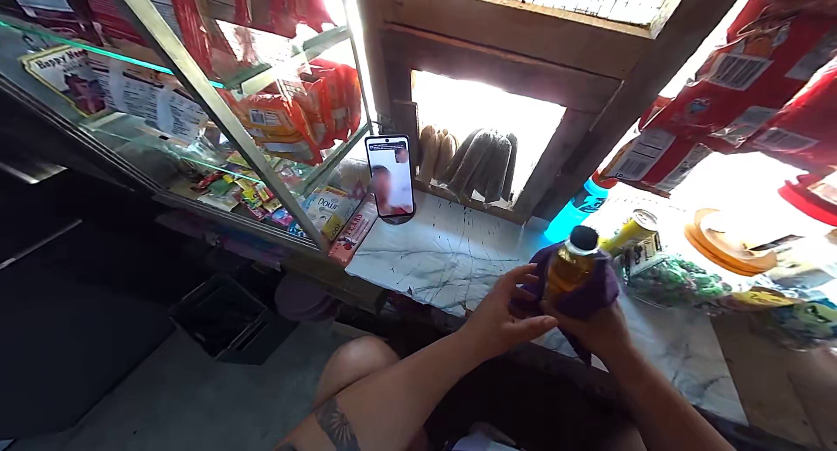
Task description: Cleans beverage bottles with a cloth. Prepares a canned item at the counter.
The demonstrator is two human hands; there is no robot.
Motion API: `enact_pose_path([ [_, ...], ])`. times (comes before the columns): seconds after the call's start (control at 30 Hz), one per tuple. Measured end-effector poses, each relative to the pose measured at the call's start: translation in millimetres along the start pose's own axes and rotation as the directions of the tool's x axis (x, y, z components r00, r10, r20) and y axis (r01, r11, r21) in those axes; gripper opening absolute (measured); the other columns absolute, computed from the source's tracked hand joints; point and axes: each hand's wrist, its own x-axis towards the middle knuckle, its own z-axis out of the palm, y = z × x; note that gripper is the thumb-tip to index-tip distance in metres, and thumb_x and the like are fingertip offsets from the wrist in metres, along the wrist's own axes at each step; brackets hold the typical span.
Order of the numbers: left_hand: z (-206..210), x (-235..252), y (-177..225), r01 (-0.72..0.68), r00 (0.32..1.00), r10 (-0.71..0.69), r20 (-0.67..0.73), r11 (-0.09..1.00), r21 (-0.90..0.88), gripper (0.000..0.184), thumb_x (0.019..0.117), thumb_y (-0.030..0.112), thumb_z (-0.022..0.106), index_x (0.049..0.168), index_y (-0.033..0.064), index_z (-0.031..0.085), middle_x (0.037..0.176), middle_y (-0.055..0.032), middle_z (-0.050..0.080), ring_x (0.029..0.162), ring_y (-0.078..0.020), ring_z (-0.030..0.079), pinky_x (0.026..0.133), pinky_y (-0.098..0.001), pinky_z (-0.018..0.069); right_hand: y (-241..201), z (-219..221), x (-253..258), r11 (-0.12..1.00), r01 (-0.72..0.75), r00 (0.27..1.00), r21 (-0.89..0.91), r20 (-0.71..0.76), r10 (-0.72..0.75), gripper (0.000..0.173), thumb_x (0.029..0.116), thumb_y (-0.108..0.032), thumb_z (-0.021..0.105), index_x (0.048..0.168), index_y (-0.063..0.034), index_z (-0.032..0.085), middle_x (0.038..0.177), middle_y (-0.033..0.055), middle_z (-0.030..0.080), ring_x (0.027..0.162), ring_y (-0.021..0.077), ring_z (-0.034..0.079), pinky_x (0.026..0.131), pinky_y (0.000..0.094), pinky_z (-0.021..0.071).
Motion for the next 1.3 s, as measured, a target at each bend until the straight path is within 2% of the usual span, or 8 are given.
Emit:
enact_pose_path([
  [0.1,9.1,-2.8,-5.6,-0.002,0.999,0.002,-0.033,1.0,0.001,0.087,0.0903,0.031,0.075,0.15,-0.0103,0.027,0.138,-0.0226,0.054,0.112,-0.0185,0.066,0.088,-0.034,0.059,-5.9,1.6,0.7,0.932,0.143,0.99,-0.332,0.062,-0.13,0.074,0.0661,-0.051,0.082,0.11,0.0068,0.069,0.106,0.025,0.071,0.102,0.0411,0.069,0.087,0.0594,0.0538],
  [0.27,9.9,4.3,0.4,0.215,0.96,-0.257,-0.111,0.932,-0.292,0.067,0.0928,0.015,0.07,0.145,-0.0067,0.034,0.128,-0.0142,0.061,0.114,-0.0127,0.064,0.098,-0.0312,0.0547,-6.5,6.4,1.6,0.858,0.313,0.948,-0.406,0.074,-0.31,0.071,0.0641,-0.054,0.079,0.105,0.0028,0.072,0.104,0.0221,0.073,0.098,0.0408,0.071,0.081,0.0574,0.0566],
  [0.5,9.1,8.6,4.6,0.312,0.929,-0.371,-0.005,0.787,-0.533,0.052,0.0917,0.021,0.068,0.134,0.0017,0.043,0.112,-0.0035,0.07,0.101,-0.0153,0.071,0.09,-0.0375,0.0599,6.8,-7.1,9.5,0.849,0.428,0.903,-0.31,0.113,-0.414,0.071,0.0698,-0.06,0.075,0.105,0.001,0.072,0.107,0.0226,0.072,0.097,0.0389,0.071,0.079,0.0543,0.0574],
  [0.8,17.9,20.8,-14.2,0.32,0.934,-0.346,0.085,0.711,-0.627,0.094,0.0744,0.063,0.081,0.134,0.0011,0.041,0.117,-0.0071,0.069,0.103,-0.0218,0.072,0.088,-0.0411,0.061,19.9,-21.4,13.6,0.886,0.425,0.905,-0.183,0.119,-0.409,0.066,0.0816,-0.061,0.065,0.102,0.0022,0.072,0.111,0.0232,0.071,0.102,0.0367,0.07,0.082,0.0505,0.0572],
  [1.0,24.1,32.2,-25.6,0.281,0.948,-0.303,0.095,0.662,-0.695,0.098,0.0717,0.074,0.074,0.133,0.0041,0.043,0.117,-0.0079,0.07,0.104,-0.0244,0.072,0.086,-0.0437,0.0614,36.4,-32.8,19.3,0.958,0.269,0.958,-0.096,0.134,-0.255,0.05,0.1006,-0.04,0.048,0.117,0.0015,0.072,0.124,0.0238,0.067,0.116,0.034,0.066,0.095,0.0497,0.0534],
  [1.1,23.9,36.1,-31.4,0.229,0.968,-0.23,0.105,0.625,-0.746,0.093,0.0746,0.073,0.072,0.136,0.0079,0.049,0.122,-0.0112,0.069,0.107,-0.0289,0.071,0.086,-0.047,0.061,44.4,-34.8,21.5,0.989,0.009,0.992,0.145,0.126,-0.028,0.044,0.1052,-0.032,0.045,0.121,0.0034,0.067,0.122,0.0157,0.067,0.115,0.015,0.063,0.1,0.0335,0.0504],
  [1.17,22.2,38.6,-30.4,0.171,0.977,-0.201,0.065,0.571,-0.803,0.09,0.0726,0.072,0.074,0.136,0.0115,0.054,0.122,-0.0133,0.07,0.106,-0.0313,0.071,0.085,-0.0485,0.0611,42.2,-34.5,19.8,0.889,-0.222,0.971,0.4,0.173,0.165,0.044,0.1079,-0.033,0.041,0.129,0.0022,0.057,0.113,0.0033,0.069,0.105,0.0019,0.065,0.095,0.0241,0.0543],
  [1.3,13.1,42.0,-27.5,0.066,0.985,-0.171,-0.025,0.506,-0.86,0.085,0.0699,0.071,0.077,0.133,0.0171,0.06,0.123,-0.0151,0.069,0.11,-0.0332,0.069,0.09,-0.0508,0.0587,27.7,-24.5,6.8,0.634,-0.384,0.922,0.671,0.314,0.226,0.071,0.1007,-0.047,0.054,0.148,0.0011,0.031,0.12,0.0007,0.066,0.107,0.0044,0.065,0.095,0.0272,0.0561],
])
